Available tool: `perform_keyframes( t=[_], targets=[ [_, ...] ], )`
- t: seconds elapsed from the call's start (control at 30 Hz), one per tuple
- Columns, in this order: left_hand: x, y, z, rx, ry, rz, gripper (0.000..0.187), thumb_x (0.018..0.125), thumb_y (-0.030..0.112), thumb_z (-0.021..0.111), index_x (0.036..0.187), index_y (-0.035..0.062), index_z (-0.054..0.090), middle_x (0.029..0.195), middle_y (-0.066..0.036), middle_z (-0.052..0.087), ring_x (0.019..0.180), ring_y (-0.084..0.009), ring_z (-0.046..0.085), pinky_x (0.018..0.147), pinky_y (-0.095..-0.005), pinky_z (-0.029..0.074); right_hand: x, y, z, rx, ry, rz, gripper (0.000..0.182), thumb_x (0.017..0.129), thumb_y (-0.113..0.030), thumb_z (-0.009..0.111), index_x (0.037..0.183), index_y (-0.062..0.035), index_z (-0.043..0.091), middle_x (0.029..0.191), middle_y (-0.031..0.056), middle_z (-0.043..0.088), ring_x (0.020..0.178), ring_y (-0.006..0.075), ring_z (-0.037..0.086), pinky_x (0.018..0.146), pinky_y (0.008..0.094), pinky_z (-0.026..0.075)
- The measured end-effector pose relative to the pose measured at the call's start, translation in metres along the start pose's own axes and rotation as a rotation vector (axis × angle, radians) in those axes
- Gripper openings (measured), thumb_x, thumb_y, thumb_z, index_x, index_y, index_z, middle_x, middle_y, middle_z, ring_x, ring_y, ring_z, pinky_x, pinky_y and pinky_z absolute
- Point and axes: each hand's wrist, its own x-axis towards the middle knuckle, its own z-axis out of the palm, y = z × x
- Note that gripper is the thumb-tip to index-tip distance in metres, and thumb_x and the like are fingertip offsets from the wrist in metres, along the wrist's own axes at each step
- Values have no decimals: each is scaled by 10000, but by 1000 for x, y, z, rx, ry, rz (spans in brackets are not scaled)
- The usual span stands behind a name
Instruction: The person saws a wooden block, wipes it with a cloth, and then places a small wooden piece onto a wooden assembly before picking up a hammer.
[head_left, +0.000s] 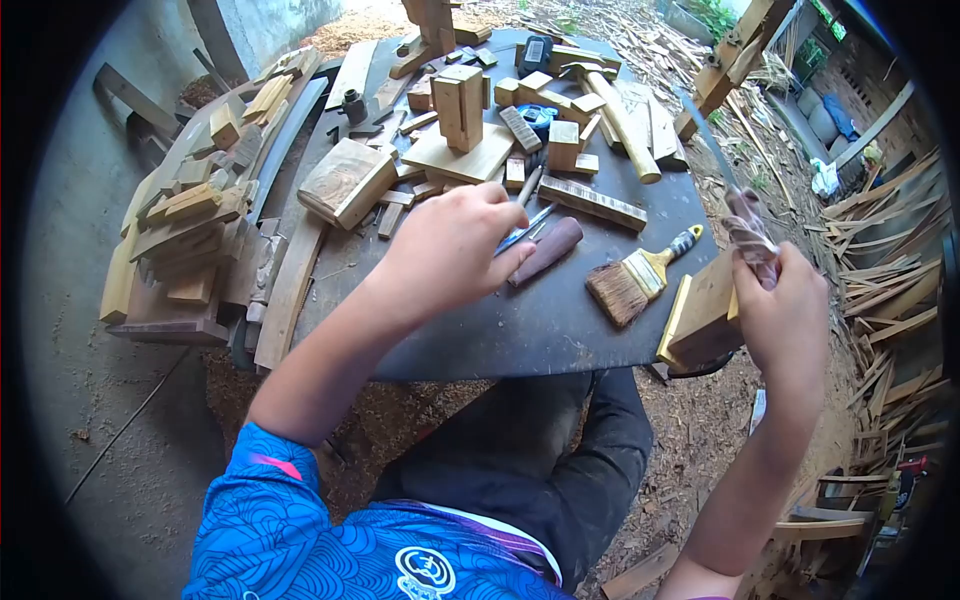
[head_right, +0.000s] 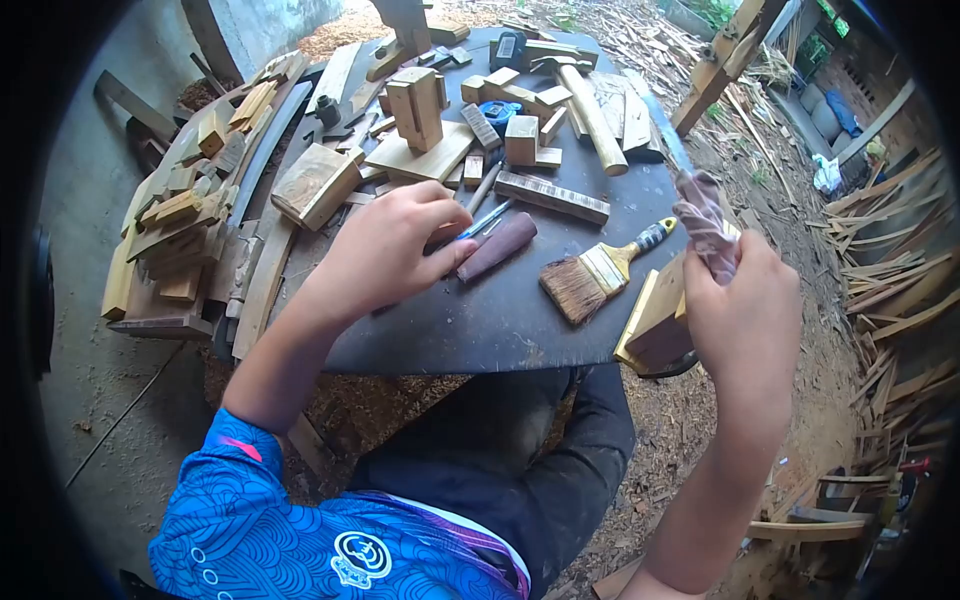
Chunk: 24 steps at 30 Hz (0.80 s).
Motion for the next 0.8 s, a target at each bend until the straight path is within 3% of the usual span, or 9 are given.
perform_keyframes(
  t=[0.2, 0.4, 0.43, 0.5, 0.57, 0.63, 0.7, 0.73, 0.8],
  targets=[
    [68, -46, 26, 252, 41, 14, 298, 911, 97, 657, 1201, 37, 689, 1164, -137, 656, 1043, -335, 704, 883, -442, 586, -18, -2, -14, -13, 28, 9, 375, 956, -312, 697, 922, 59, 658, 790, 223, 705, 731, 369, 713, 683, 443, 517],
    [129, -62, 51, 419, 43, -43, 196, 900, 10, 604, 1076, 36, 687, 1141, -119, 661, 1065, -311, 701, 860, -422, 599, -49, -8, -29, 83, 154, 7, 309, 937, -229, 740, 814, 12, 591, 608, 127, 559, 600, 190, 633, 584, 386, 460],
    [136, -64, 55, 416, 38, -30, 196, 900, 10, 604, 1076, 36, 687, 1141, -119, 661, 1065, -311, 701, 860, -422, 599, -60, -14, -30, 80, 157, 21, 309, 937, -229, 740, 814, 12, 591, 608, 127, 559, 600, 190, 633, 584, 386, 460],
    [143, -69, 61, 439, 120, -33, 178, 890, 1, 600, 1042, 44, 682, 1124, -112, 668, 1059, -307, 700, 872, -429, 596, -85, -22, -30, 337, -41, -13, 250, 926, -201, 729, 865, -10, 579, 641, 157, 591, 605, 268, 668, 571, 427, 481],
    [137, -71, 57, 296, 288, 16, 190, 876, 85, 668, 1053, 20, 691, 1051, -122, 703, 990, -345, 694, 874, -442, 576, -103, -10, -3, 353, -187, -226, 212, 914, -174, 718, 937, -31, 562, 727, 199, 645, 652, 377, 695, 579, 490, 522],
    [132, -52, 30, 80, 308, 11, 275, 919, 171, 701, 1134, 1, 696, 1041, -127, 737, 985, -320, 710, 878, -425, 573, -110, -12, 16, 291, -295, -263, 209, 902, -149, 710, 981, -35, 554, 773, 226, 667, 713, 451, 690, 633, 535, 557],
    [121, -33, 9, -325, 353, 37, 344, 991, 266, 692, 1222, 12, 692, 1076, -121, 757, 1029, -256, 721, 878, -405, 580, -111, -11, 39, 333, -329, -247, 259, 904, -144, 705, 1057, -18, 539, 845, 231, 653, 740, 462, 692, 666, 518, 577],
    [124, -32, -2, -590, 178, -28, 413, 1033, 334, 661, 1295, 14, 663, 1157, -126, 743, 1079, -214, 714, 867, -371, 601, -109, -14, 49, 384, -288, -260, 323, 903, -130, 702, 1134, -1, 518, 938, 249, 622, 782, 473, 689, 692, 517, 579],
    [114, -10, -9, -966, 132, -61, 453, 1041, 339, 651, 1346, 6, 613, 1175, -126, 726, 990, -187, 734, 812, -313, 626, -105, -22, 71, 500, -204, -285, 462, 898, -99, 697, 1278, 25, 465, 1108, 278, 537, 866, 496, 678, 744, 522, 579]
  ],
)
